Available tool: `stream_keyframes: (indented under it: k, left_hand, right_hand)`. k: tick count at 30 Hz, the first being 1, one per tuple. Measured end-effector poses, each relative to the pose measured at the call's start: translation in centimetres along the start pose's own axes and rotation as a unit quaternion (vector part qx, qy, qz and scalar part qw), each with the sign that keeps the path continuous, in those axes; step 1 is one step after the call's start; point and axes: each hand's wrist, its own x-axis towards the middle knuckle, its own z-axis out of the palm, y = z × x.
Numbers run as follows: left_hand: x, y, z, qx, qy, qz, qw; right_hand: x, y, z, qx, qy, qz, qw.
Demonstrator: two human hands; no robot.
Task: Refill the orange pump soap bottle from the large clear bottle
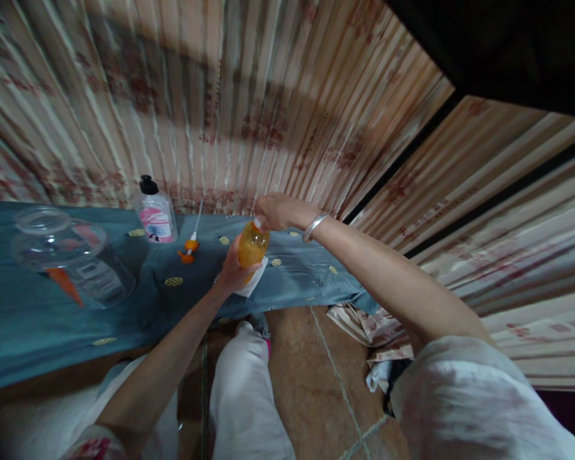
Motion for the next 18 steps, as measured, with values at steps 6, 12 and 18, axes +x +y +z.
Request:
stream_keyframes:
  k: [6,12,18]
  left_hand:
    - [-0.06,-0.11,0.10,-0.002,0.002,0.000,1.000]
    - [-0.17,-0.18,0.13,-0.005,0.004,0.005,1.000]
    - [-0.11,-0.03,0.28,-0.005,0.006,0.003,1.000]
  right_hand:
    - [0.18,-0.45,-0.46,-0.013,-0.006,-0.006,1.000]
    - [0.52,-0.12,-0.37,0.005,-0.001,-0.030,1.000]
    - [0.28,-0.62,-0.41,-0.009,-0.006,-0.015,1.000]
